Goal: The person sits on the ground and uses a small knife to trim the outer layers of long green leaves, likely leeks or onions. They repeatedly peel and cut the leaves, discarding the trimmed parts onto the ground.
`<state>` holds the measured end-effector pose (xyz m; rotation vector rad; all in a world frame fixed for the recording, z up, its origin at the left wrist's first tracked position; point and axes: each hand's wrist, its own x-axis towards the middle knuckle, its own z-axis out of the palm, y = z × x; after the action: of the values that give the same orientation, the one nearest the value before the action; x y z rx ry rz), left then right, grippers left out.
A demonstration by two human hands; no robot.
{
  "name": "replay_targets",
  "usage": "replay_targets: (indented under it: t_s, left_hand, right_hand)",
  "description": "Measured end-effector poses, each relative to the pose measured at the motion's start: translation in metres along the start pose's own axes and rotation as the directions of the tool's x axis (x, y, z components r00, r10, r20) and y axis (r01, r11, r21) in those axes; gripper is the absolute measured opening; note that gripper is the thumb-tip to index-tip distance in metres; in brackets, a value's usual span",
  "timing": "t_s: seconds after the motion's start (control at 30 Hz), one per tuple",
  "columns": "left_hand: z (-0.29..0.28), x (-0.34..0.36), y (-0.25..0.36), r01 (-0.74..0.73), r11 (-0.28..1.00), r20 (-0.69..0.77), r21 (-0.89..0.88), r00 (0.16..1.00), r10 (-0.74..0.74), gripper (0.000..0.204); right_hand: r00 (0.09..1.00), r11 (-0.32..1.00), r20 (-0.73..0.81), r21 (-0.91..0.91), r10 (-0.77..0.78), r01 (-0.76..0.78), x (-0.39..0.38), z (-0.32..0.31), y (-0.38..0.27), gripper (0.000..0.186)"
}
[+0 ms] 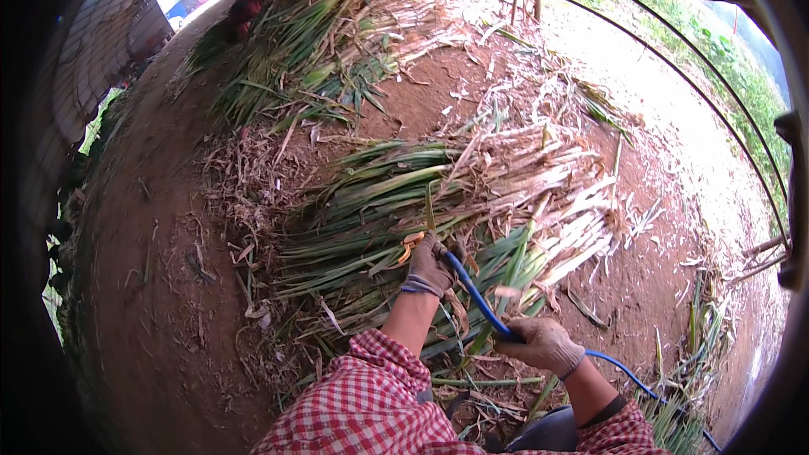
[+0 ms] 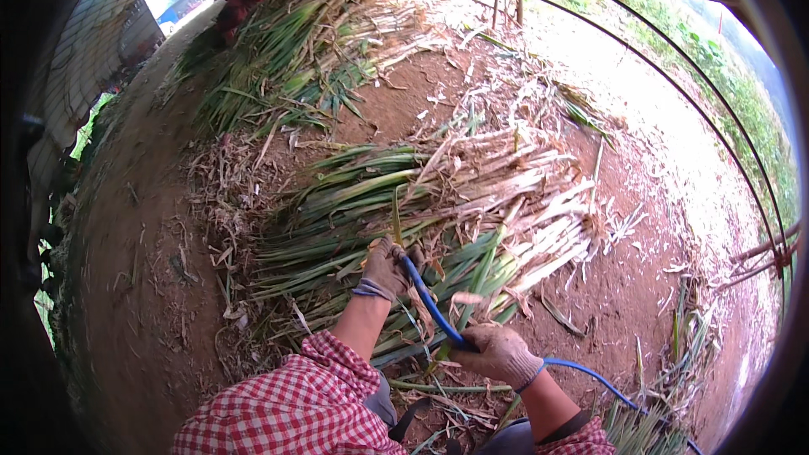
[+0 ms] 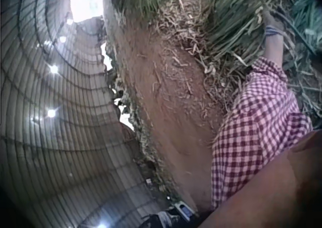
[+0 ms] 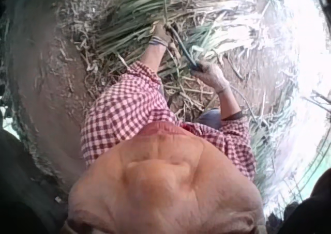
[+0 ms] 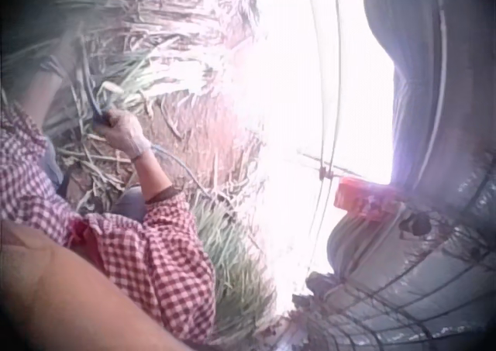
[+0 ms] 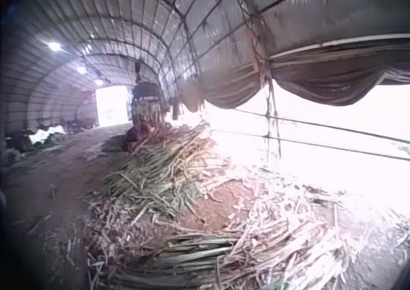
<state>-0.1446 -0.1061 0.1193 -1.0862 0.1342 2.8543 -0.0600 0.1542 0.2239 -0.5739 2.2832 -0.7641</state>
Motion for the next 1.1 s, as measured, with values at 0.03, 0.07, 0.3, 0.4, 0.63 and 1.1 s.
replay_targets:
  t_s: [0.03,0.07,0.3,0.4,0.63,1.1]
  left_hand:
    - [0.007,-0.005,-0.004,-0.055,0.998,-0.156,0.008,0.986,0.055,0.042]
    - [0.003,-0.004,0.004,-0.057,0.996,-0.139,0.064,0.988,0.066,0.041]
    - [0.014,-0.044,-0.065,0.253,0.965,0.161,0.066,0.952,-0.260,0.029]
    - [0.010,-0.082,-0.108,0.367,0.909,0.092,0.200,0.916,-0.390,0.028]
    - [-0.029,-0.086,-0.153,0.699,0.612,0.444,0.371,0.445,-0.778,0.028]
    - [0.002,-0.074,-0.146,0.113,0.658,0.655,0.744,0.071,-0.753,0.023]
  right_hand:
    - [0.994,0.998,0.098,0.045,0.049,-0.054,0.002,0.000,0.001,0.040]
    - [0.975,0.990,0.201,0.078,0.098,-0.116,0.005,0.000,0.000,0.047]
    - [0.908,0.775,0.398,0.611,-0.127,-0.159,0.007,-0.031,0.048,0.107]
    - [0.985,0.343,0.135,0.935,-0.109,-0.090,0.014,-0.024,0.084,0.107]
    - [0.986,0.346,-0.106,0.927,-0.127,0.145,0.041,-0.022,0.059,0.121]
    - [0.966,0.735,-0.223,0.675,0.129,0.057,0.045,-0.070,-0.042,0.105]
